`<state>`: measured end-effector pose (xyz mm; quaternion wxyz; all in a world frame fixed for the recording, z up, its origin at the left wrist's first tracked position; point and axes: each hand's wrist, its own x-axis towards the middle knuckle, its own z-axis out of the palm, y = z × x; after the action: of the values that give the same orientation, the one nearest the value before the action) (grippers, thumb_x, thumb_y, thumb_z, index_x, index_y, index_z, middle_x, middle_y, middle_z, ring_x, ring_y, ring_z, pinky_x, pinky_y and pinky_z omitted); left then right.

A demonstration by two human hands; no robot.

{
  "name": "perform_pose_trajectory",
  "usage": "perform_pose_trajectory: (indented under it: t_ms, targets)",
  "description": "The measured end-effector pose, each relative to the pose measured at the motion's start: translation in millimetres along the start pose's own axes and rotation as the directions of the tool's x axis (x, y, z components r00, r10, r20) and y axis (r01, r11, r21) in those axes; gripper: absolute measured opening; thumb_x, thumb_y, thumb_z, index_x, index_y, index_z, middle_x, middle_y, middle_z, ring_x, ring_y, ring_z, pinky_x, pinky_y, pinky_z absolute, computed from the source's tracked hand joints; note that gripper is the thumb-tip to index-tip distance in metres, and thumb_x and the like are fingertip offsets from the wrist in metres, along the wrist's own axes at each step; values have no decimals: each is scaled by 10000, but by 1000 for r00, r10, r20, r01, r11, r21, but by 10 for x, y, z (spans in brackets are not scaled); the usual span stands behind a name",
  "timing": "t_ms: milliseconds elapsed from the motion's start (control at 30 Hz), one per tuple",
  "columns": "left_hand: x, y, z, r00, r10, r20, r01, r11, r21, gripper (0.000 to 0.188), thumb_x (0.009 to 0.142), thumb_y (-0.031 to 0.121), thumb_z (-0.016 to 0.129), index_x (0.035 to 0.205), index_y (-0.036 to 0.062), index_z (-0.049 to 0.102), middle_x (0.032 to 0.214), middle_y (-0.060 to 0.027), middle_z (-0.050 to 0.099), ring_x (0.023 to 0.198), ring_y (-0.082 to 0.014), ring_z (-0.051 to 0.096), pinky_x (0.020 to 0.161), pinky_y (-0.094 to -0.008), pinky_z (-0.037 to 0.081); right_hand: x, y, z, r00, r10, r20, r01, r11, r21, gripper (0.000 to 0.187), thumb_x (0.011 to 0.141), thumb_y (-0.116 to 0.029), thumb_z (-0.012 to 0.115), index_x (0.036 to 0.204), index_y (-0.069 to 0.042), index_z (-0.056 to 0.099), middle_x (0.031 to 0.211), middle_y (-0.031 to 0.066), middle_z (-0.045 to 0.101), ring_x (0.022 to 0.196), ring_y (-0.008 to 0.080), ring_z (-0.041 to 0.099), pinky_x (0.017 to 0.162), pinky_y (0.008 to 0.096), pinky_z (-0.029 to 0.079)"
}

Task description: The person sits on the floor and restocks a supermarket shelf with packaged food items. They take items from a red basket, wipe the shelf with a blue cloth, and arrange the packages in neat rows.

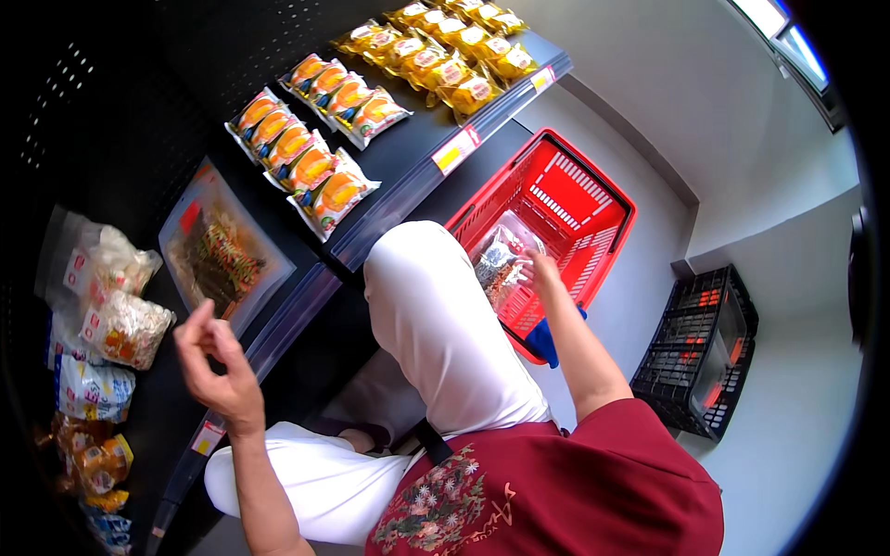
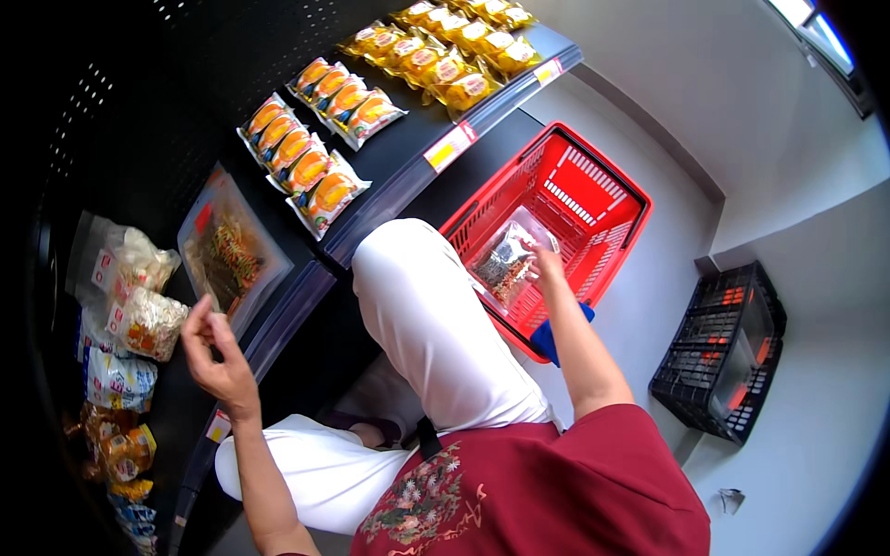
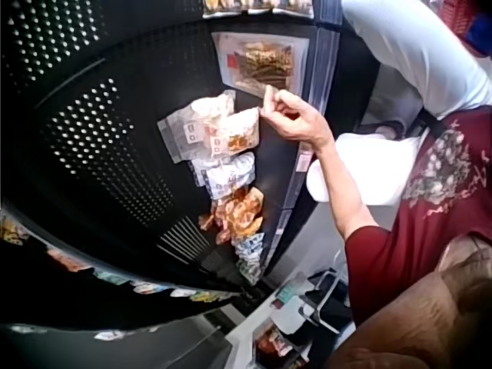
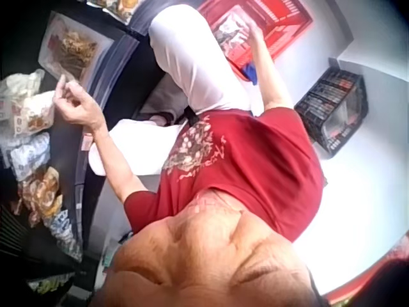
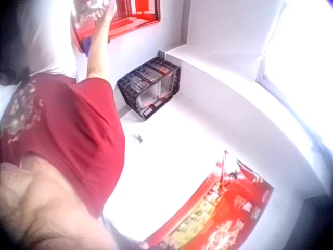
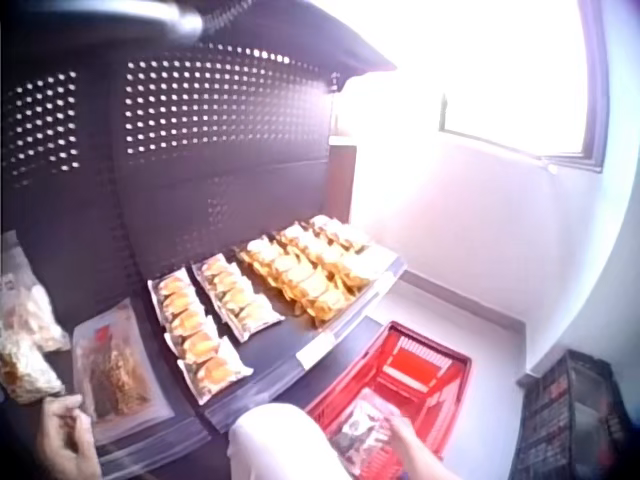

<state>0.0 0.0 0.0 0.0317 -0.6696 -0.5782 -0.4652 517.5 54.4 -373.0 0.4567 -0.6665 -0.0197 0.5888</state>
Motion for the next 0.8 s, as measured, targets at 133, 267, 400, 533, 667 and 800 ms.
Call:
perform_pose_trajectory:
  t_ms: [133, 267, 400, 533, 667, 800]
  targets:
    - [-144, 328, 420, 955, 241, 172, -233, 970, -67, 209, 943, -17, 615, 1148, -5, 652, 911, -81, 631, 695, -171, 562, 573, -283, 445, 469, 441, -336, 939, -147, -310, 30, 936, -352, 674, 817, -374, 759, 1374, -48, 566, 1328, 224, 567, 1141, 409, 581, 872, 627, 489]
    - [-159, 410, 594, 882, 383, 274, -341, 921, -189, 275, 862, -53, 679, 1130, 4, 652, 799, -83, 617, 638, -221, 580, 564, -329, 486, 1178, 1057, -598, 904, -94, -416, -131, 868, -479, 642, 802, -353, 777, 1313, 1, 614, 1184, 207, 665, 998, 384, 652, 786, 586, 516]
    - [-241, 374, 683, 873, 349, 341, -309, 936, -167, 281, 866, -38, 682, 1140, 10, 639, 812, -78, 625, 615, -196, 582, 549, -317, 488, 1119, 1218, -392, 867, -169, -468, -144, 815, -562, 470, 815, -318, 779, 1083, 62, 712, 980, 167, 708, 849, 301, 681, 671, 438, 554]
    - [-220, 410, 743, 867, 338, 367, -276, 938, -210, 288, 865, -43, 680, 1145, 10, 632, 832, -78, 638, 599, -185, 583, 545, -309, 488, 1282, 1204, -623, 856, -189, -482, -88, 865, -495, 327, 842, -295, 776, 963, 5, 727, 844, 117, 671, 658, 223, 615, 549, 381, 485]
    - [-279, 360, 729, 861, 307, 404, -245, 949, -198, 288, 864, -49, 678, 1143, 7, 634, 847, -80, 653, 596, -185, 582, 542, -312, 486, 880, 1025, -185, 939, -102, -329, 10, 963, -271, 186, 875, -211, 765, 837, -42, 697, 690, 54, 607, 517, 154, 503, 470, 348, 374]
    - [-257, 380, 772, 858, 320, 401, -240, 941, -237, 274, 866, -51, 681, 1131, 7, 642, 837, -78, 655, 588, -194, 578, 536, -323, 480, -400, 309, 401, 989, -62, -134, 26, 967, -253, 159, 881, -138, 762, 777, -61, 670, 609, 7, 555, 476, 131, 459, 451, 327, 318]
